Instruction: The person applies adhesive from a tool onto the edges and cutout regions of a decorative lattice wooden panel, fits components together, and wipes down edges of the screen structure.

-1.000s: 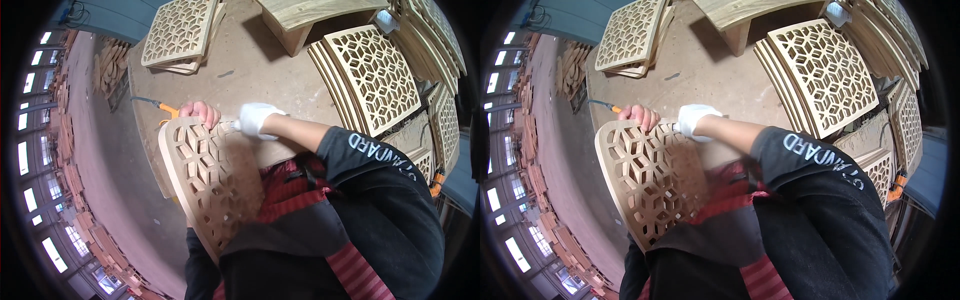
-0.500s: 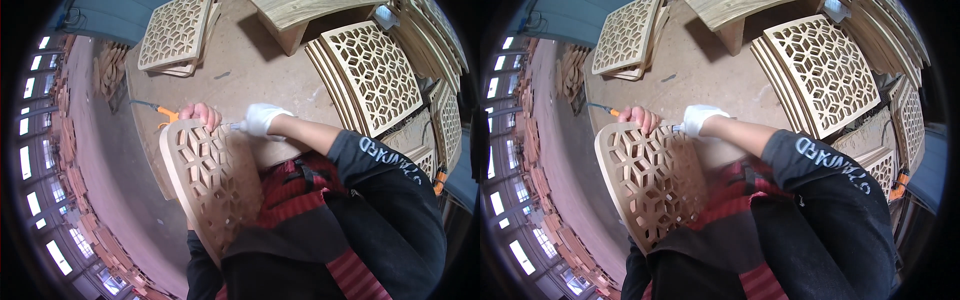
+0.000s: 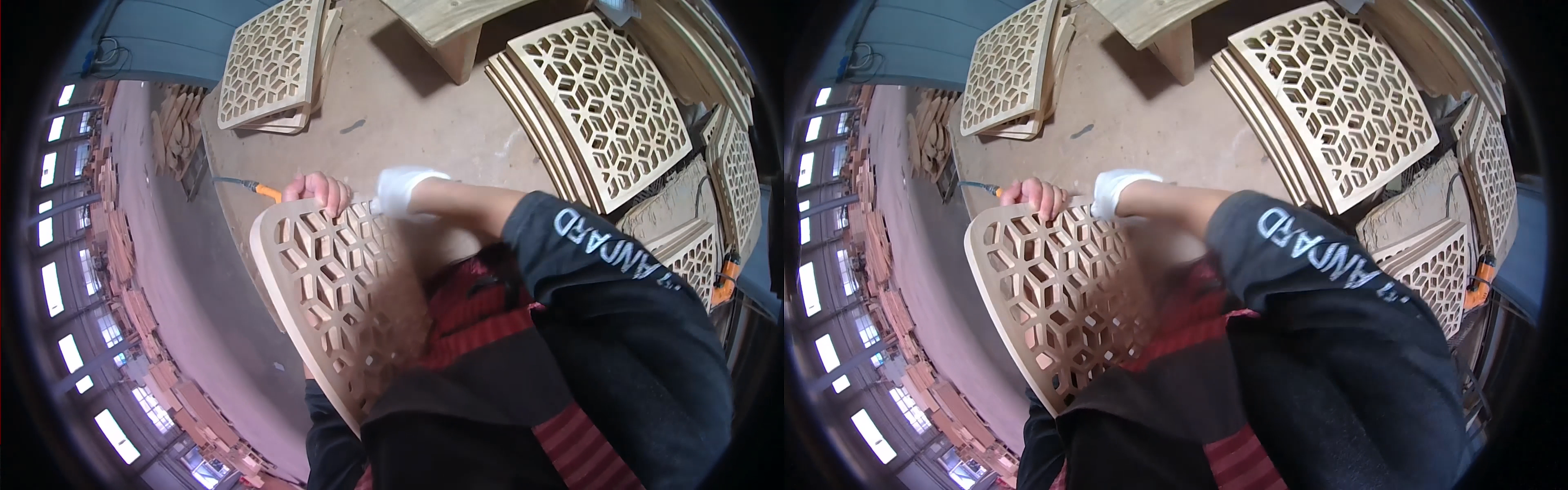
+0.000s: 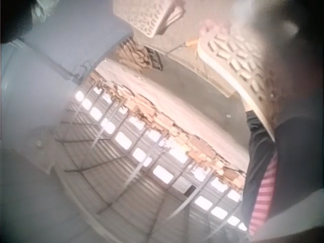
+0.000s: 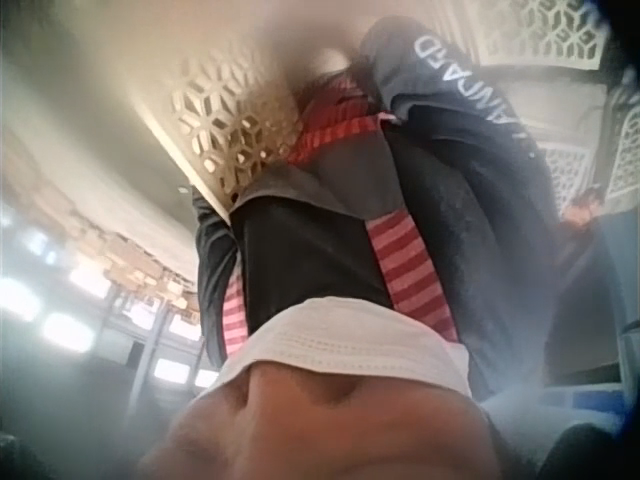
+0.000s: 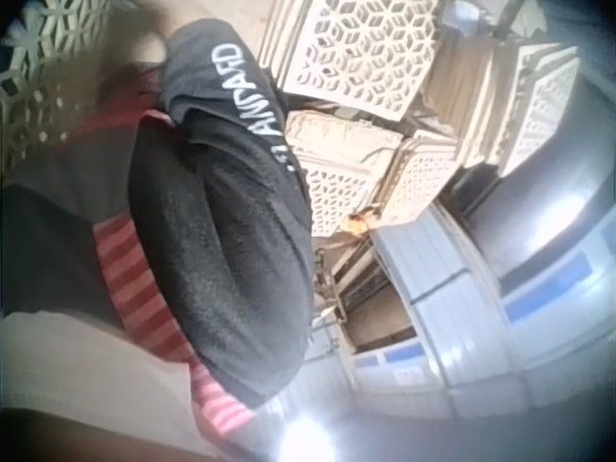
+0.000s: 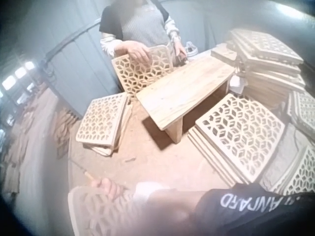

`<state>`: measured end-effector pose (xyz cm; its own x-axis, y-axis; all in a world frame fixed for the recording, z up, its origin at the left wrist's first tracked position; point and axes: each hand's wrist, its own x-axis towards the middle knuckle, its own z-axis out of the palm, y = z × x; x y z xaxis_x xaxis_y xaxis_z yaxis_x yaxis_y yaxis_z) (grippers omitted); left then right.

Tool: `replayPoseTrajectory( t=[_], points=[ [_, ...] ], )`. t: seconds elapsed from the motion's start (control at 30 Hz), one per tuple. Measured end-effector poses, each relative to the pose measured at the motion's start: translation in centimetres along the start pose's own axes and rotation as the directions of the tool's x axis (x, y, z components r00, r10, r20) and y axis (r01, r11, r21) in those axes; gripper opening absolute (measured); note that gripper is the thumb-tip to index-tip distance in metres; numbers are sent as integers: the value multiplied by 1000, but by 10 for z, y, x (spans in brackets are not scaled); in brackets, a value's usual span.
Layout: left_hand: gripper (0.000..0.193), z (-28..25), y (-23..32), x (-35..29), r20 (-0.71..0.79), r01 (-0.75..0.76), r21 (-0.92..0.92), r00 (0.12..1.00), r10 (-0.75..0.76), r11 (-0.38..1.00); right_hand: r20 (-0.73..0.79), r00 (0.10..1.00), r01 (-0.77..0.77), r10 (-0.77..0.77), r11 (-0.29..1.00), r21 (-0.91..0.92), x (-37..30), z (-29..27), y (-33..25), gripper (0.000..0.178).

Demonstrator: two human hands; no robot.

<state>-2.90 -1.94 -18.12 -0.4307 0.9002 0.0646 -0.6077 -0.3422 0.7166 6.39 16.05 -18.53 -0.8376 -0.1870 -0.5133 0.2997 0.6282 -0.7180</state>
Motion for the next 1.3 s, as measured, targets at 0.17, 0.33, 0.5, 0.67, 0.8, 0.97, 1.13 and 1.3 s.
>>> replayPoseTrajectory(
  t=[0.17,0.33,0.5,0.67,0.8,0.97,1.13,1.3],
  points=[
    [50,-2,0,-5,-56,-49,41,997,51,998,33,999,-5,6,999,-33,-13,-7,20,40],
    [49,12,2,2,-131,-6,24,991,9,1000,-8,998,-63,63,997,45,3,4,1,36],
    [51,1,6,3,23,54,73,998,-56,996,32,996,84,-81,991,-100,-6,-2,27,35],
    [51,2,6,4,-16,43,57,999,-43,997,-2,1000,-9,9,994,107,4,5,0,38],
    [51,6,4,-7,-75,-2,59,997,6,998,123,990,87,-70,987,-138,16,15,32,37],
    [52,3,4,-2,-6,16,65,1000,-16,998,48,999,-9,10,1000,-22,7,1,-4,35],
    [51,-5,14,-18,32,8,94,999,-11,996,48,997,64,-59,992,-106,-18,0,20,34],
    [52,-6,9,-10,26,7,80,1000,-9,997,-22,999,-36,35,997,-65,-53,6,76,36]
  ],
)
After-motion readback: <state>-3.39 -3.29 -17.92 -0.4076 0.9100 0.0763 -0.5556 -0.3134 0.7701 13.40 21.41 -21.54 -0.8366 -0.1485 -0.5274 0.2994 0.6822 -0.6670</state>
